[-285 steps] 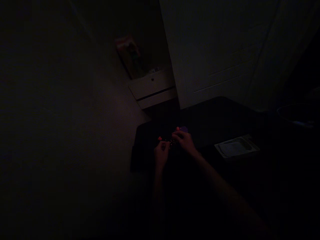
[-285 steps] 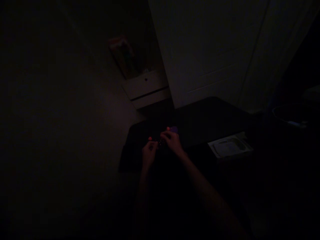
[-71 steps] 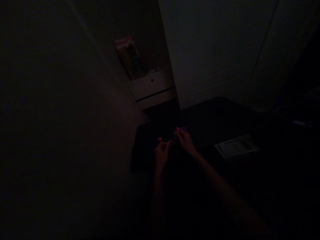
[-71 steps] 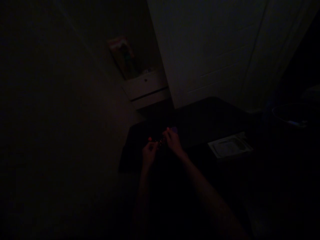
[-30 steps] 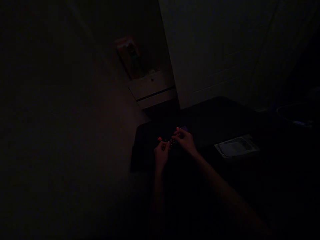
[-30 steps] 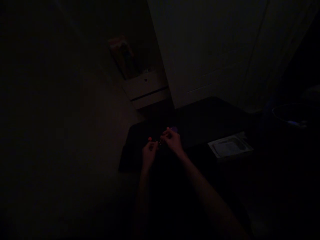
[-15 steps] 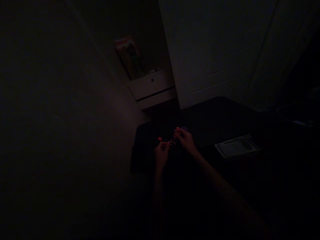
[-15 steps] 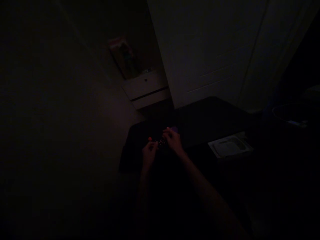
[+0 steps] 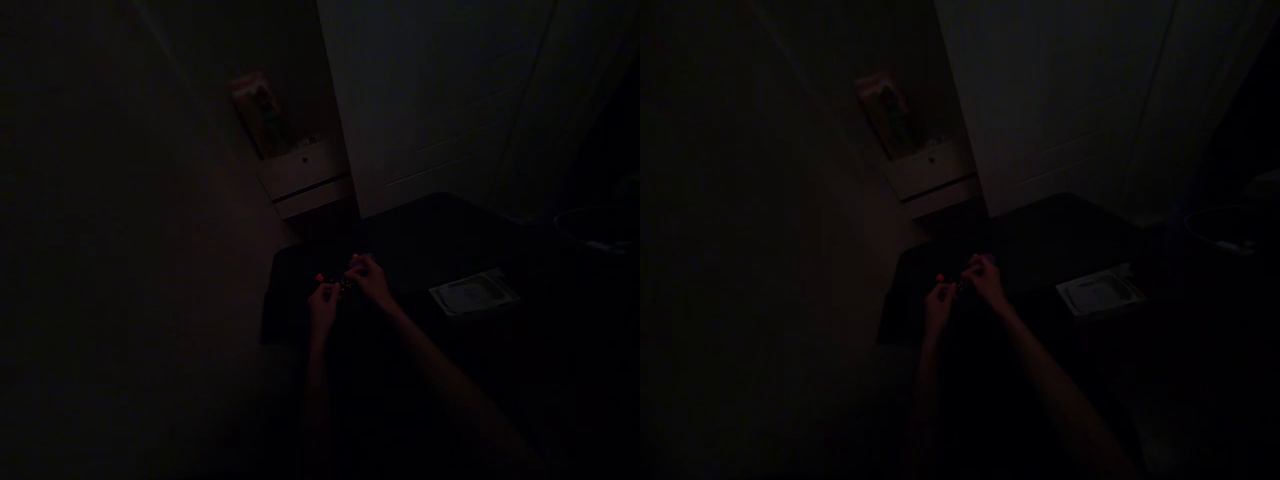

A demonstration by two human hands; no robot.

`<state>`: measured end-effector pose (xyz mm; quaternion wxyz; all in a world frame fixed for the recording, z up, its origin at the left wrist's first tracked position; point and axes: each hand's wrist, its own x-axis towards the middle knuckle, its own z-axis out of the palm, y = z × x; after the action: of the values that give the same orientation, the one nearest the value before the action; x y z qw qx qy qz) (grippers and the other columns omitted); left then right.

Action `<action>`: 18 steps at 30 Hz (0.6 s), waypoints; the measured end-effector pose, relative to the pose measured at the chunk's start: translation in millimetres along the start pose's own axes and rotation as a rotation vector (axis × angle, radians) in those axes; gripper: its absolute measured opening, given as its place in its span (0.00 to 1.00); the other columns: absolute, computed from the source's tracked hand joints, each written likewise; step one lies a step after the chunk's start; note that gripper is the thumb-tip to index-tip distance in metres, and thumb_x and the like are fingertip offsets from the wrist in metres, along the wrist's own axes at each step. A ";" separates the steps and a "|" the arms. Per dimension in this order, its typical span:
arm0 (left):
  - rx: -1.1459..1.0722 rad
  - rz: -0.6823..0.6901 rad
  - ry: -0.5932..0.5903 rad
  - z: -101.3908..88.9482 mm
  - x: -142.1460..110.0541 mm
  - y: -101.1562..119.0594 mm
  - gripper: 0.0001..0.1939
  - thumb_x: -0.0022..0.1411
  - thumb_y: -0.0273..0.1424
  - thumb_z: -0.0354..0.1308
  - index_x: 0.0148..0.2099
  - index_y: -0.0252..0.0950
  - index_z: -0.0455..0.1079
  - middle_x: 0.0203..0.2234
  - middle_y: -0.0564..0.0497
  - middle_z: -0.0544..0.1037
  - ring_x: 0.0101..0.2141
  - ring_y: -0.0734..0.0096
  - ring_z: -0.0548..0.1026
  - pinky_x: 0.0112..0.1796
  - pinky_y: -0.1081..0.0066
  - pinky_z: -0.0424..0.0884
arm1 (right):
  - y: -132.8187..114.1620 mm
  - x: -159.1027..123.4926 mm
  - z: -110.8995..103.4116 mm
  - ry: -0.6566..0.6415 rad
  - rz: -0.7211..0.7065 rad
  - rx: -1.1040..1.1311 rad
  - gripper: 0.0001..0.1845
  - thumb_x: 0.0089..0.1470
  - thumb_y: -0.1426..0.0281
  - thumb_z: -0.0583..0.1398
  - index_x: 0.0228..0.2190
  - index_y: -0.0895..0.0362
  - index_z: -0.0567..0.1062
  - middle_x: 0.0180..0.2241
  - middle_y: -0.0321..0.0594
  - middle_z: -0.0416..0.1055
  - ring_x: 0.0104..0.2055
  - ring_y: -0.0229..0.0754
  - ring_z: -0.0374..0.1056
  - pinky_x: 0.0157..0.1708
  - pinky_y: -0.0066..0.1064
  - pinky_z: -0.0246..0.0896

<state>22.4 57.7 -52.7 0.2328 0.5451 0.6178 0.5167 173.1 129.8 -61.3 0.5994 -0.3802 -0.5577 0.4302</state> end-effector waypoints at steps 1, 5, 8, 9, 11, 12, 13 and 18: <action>0.004 0.004 -0.001 -0.3 -0.4 -0.4 0.16 0.63 0.45 0.62 0.33 0.37 0.75 0.24 0.50 0.80 0.28 0.66 0.79 0.32 0.70 0.70 | -0.1 -0.5 0.3 0.001 0.000 -0.001 0.18 0.44 0.63 0.71 0.37 0.53 0.74 0.32 0.37 0.80 0.34 0.46 0.79 0.38 0.39 0.73; -0.002 0.004 -0.008 -0.9 0.0 -2.9 0.16 0.63 0.45 0.62 0.34 0.37 0.75 0.24 0.50 0.80 0.28 0.66 0.79 0.33 0.70 0.71 | 2.6 -0.1 2.0 0.001 0.016 -0.001 0.20 0.43 0.61 0.72 0.35 0.52 0.71 0.30 0.37 0.78 0.32 0.46 0.77 0.36 0.37 0.71; 0.003 0.010 -0.007 1.1 2.7 -5.1 0.16 0.63 0.45 0.62 0.34 0.37 0.75 0.25 0.50 0.80 0.28 0.65 0.79 0.33 0.70 0.71 | 6.1 2.2 2.3 0.012 0.009 -0.010 0.21 0.43 0.57 0.72 0.32 0.52 0.70 0.32 0.38 0.78 0.33 0.45 0.76 0.35 0.36 0.71; 0.007 0.011 -0.005 2.0 3.6 -5.5 0.16 0.63 0.45 0.62 0.34 0.37 0.75 0.24 0.50 0.80 0.28 0.65 0.79 0.33 0.70 0.71 | 7.1 2.9 2.0 0.019 0.006 -0.013 0.22 0.42 0.56 0.72 0.32 0.52 0.70 0.33 0.38 0.77 0.33 0.45 0.76 0.34 0.36 0.70; 0.012 0.008 0.000 3.8 4.7 -5.4 0.16 0.63 0.46 0.62 0.34 0.37 0.75 0.24 0.50 0.80 0.28 0.65 0.79 0.33 0.70 0.71 | 8.3 3.7 1.0 0.033 0.002 -0.017 0.23 0.42 0.55 0.73 0.31 0.52 0.69 0.34 0.39 0.77 0.33 0.44 0.75 0.33 0.35 0.70; 0.014 0.005 0.000 4.5 4.7 -5.1 0.17 0.63 0.46 0.62 0.34 0.37 0.75 0.24 0.50 0.80 0.28 0.65 0.79 0.33 0.70 0.71 | 8.6 3.8 0.5 0.031 -0.001 -0.018 0.23 0.42 0.54 0.73 0.31 0.52 0.69 0.34 0.39 0.76 0.33 0.44 0.74 0.33 0.35 0.70; 0.015 0.003 0.002 5.0 4.5 -4.7 0.17 0.63 0.46 0.63 0.33 0.37 0.75 0.24 0.50 0.80 0.28 0.65 0.79 0.33 0.70 0.71 | 8.7 3.6 -0.1 0.029 -0.005 -0.022 0.23 0.42 0.54 0.73 0.30 0.52 0.69 0.33 0.39 0.76 0.33 0.44 0.74 0.33 0.35 0.70; -0.008 -0.002 0.004 5.7 2.4 -6.4 0.17 0.62 0.47 0.63 0.33 0.37 0.75 0.24 0.49 0.80 0.29 0.65 0.80 0.34 0.69 0.71 | 9.6 1.7 -1.5 0.039 -0.017 -0.081 0.22 0.43 0.54 0.72 0.29 0.52 0.70 0.30 0.38 0.75 0.31 0.44 0.72 0.33 0.36 0.69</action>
<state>23.8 62.9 -59.7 0.2343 0.5426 0.6169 0.5198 173.7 134.8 -69.9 0.5978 -0.4078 -0.5661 0.3947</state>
